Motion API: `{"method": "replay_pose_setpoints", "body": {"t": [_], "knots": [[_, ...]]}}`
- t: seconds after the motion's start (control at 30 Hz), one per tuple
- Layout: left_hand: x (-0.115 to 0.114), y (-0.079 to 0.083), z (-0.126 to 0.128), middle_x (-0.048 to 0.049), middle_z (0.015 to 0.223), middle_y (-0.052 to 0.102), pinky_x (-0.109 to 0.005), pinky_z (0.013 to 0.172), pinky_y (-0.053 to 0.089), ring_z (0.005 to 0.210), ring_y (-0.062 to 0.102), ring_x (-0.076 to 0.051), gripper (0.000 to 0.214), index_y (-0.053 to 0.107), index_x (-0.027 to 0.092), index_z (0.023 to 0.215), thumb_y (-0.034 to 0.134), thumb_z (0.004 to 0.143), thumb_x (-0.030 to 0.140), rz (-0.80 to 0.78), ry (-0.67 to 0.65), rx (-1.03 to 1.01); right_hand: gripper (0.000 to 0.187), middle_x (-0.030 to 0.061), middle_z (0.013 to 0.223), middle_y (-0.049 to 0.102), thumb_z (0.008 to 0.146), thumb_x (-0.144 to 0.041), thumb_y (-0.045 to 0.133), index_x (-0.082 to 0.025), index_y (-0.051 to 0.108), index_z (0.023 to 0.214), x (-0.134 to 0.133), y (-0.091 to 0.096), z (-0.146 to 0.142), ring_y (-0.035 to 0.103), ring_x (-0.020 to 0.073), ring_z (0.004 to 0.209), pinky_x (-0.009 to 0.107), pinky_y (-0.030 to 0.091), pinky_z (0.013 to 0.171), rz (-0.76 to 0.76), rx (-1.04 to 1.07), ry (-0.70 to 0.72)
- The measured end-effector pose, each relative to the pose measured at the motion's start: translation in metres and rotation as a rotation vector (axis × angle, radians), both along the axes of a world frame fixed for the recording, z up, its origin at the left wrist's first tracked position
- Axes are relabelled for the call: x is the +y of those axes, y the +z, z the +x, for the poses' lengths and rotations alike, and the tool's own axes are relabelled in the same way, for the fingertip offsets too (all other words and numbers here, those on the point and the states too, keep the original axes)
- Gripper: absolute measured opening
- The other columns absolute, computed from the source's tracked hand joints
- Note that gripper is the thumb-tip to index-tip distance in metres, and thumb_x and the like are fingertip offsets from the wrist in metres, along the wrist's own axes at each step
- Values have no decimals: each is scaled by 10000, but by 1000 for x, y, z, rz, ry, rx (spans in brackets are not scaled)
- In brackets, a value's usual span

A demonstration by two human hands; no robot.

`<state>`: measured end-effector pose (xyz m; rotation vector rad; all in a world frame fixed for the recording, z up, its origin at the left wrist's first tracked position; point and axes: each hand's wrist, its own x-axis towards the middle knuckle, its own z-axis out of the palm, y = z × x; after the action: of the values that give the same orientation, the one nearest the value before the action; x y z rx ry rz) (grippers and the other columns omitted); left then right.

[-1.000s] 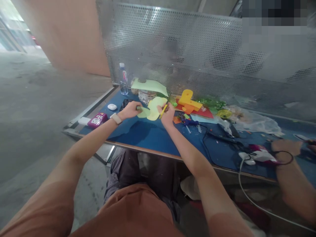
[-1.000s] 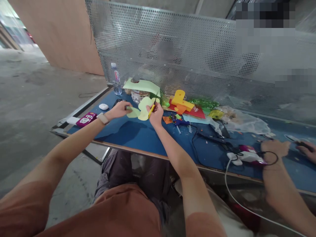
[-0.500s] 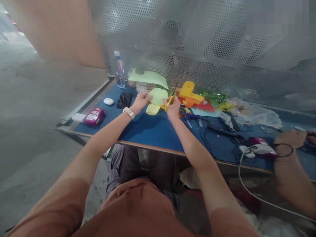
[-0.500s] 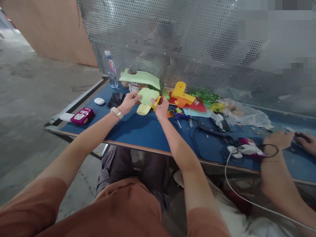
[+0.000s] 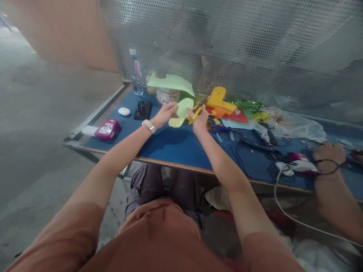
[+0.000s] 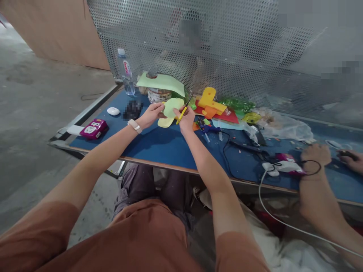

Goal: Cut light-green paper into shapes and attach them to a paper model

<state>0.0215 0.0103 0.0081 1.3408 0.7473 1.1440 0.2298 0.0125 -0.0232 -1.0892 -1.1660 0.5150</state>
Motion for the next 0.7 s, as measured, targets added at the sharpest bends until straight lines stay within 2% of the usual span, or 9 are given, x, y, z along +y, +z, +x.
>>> {"method": "replay_pose_setpoints", "body": {"t": [0.2, 0.3, 0.4, 0.53, 0.7], "knots": [[1, -5, 2, -102, 1111, 882, -373, 1036, 736, 1029, 884, -212, 302, 794, 202, 1089, 902, 1173, 472, -36, -35, -29, 739, -47, 832, 558, 826, -819, 1070, -313, 535, 894, -2, 2, -3, 605, 203, 789, 409, 653, 818, 6, 65, -1], [2, -8, 1, -113, 1073, 893, -358, 984, 733, 986, 879, -208, 321, 817, 190, 1091, 900, 1175, 488, -32, -34, -18, 703, -25, 878, 609, 824, -767, 1094, -309, 569, 919, -3, 3, -1, 665, 230, 852, 440, 686, 864, 12, 40, -24], [3, -10, -1, -103, 1024, 888, -322, 913, 718, 916, 849, -181, 333, 834, 171, 1041, 972, 1120, 463, 43, -10, 58, 665, -3, 938, 648, 844, -739, 1091, -305, 604, 976, -4, 4, 0, 708, 255, 913, 472, 707, 895, 35, 1, -14], [5, -11, -1, -58, 897, 822, -309, 874, 722, 812, 809, -146, 423, 794, 158, 903, 1069, 1039, 450, 111, -2, 143, 566, 32, 1060, 708, 891, -641, 1069, -299, 675, 1109, -8, 6, -3, 770, 282, 1027, 492, 727, 934, 37, -26, 14], [3, -10, -2, -2, 779, 694, -375, 965, 789, 749, 759, -131, 545, 709, 188, 796, 1052, 1066, 515, 140, 2, 148, 493, 40, 1083, 730, 949, -598, 1029, -300, 733, 1206, -11, 8, -7, 807, 304, 1048, 557, 763, 968, 21, 25, 38]]}}
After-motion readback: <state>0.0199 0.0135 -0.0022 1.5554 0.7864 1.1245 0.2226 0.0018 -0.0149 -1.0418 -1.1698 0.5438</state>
